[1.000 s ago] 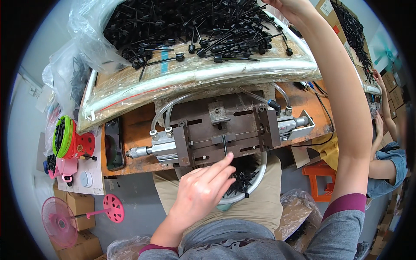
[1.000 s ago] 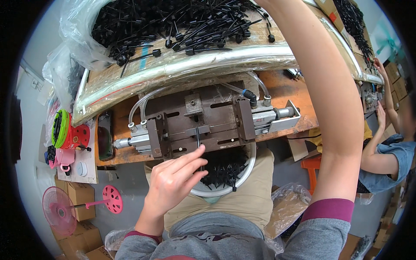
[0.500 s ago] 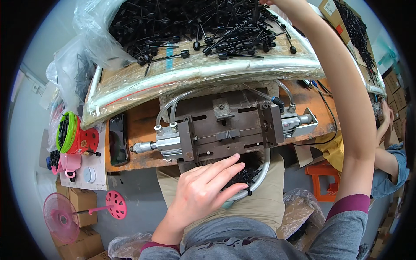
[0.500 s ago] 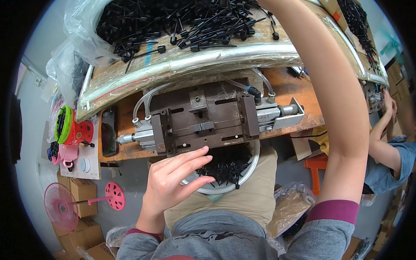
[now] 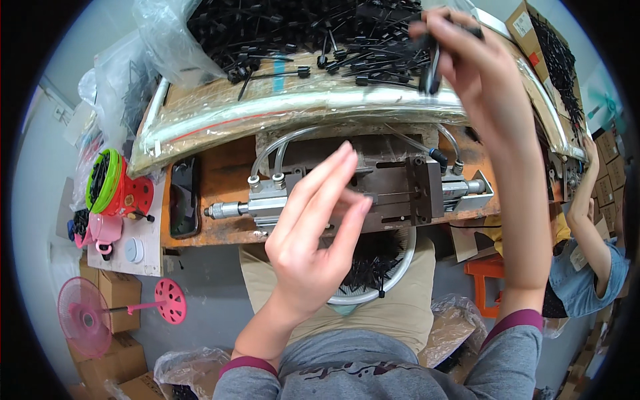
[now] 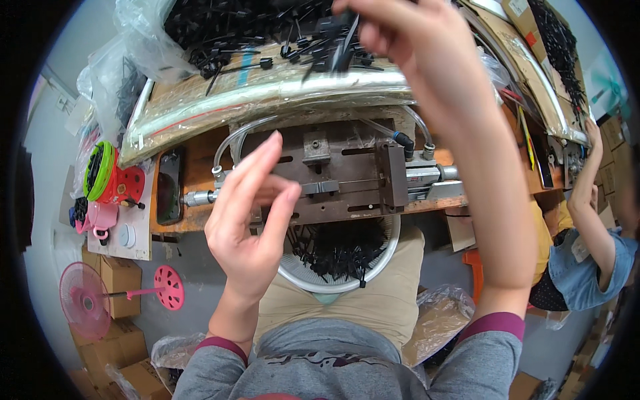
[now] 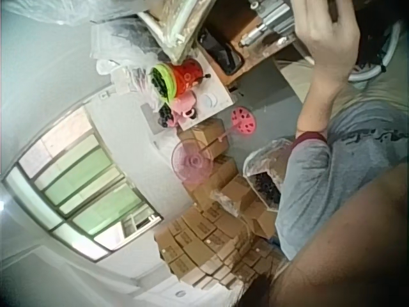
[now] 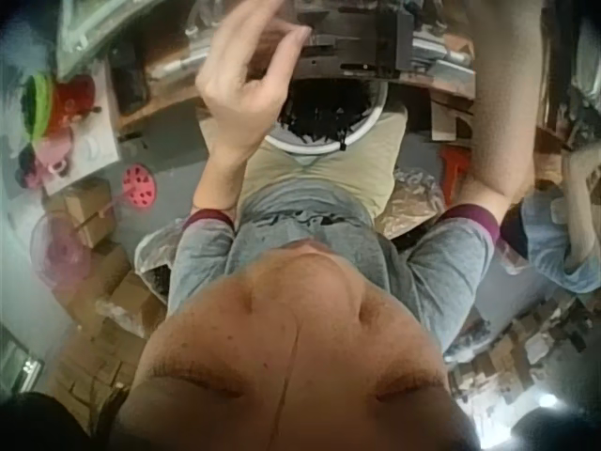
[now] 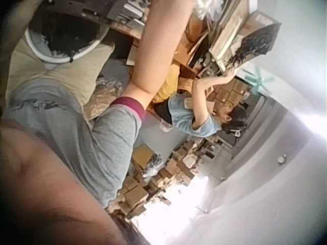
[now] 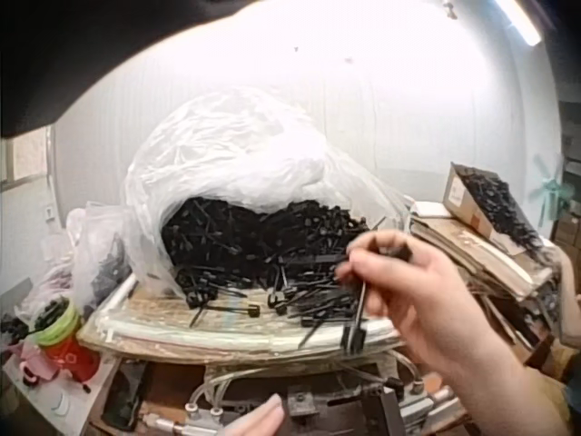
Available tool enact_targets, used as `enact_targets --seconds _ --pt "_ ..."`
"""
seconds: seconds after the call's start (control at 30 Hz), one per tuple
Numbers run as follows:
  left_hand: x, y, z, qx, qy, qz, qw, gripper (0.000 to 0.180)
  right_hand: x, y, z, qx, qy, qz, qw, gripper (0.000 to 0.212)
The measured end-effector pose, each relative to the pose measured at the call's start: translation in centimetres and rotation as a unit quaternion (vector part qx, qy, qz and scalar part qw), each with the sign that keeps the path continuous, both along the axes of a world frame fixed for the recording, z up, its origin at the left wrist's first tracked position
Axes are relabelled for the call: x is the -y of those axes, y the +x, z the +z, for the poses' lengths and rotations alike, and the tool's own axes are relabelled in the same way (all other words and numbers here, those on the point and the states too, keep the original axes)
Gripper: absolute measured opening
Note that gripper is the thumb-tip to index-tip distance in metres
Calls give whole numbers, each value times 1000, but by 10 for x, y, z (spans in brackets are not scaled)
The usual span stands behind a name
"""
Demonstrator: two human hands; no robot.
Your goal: The person is seen assembling electronic components using a machine and their hands.
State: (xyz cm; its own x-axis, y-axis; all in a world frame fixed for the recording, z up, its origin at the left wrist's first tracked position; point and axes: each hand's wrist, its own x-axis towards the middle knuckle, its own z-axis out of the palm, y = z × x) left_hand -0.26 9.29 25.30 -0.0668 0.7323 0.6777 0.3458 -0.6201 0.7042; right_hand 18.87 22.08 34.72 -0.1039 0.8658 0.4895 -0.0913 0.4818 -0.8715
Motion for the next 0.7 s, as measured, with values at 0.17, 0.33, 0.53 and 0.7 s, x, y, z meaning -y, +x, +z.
enact_targets --seconds 0.17,0.33,0.53,0.7 --pt "-11 0 -7 -163 110 70 978 29 93 -26 -43 21 -162 78 984 24" --pt "-4 -1 -21 -195 83 66 975 26 107 -17 -75 -121 -204 70 969 21" --pt "15 -13 -17 -190 26 24 981 34 112 4 -91 -200 -216 7 956 21" --pt "32 -18 -37 -204 -53 -72 975 39 122 10 -101 -200 -189 -52 960 17"
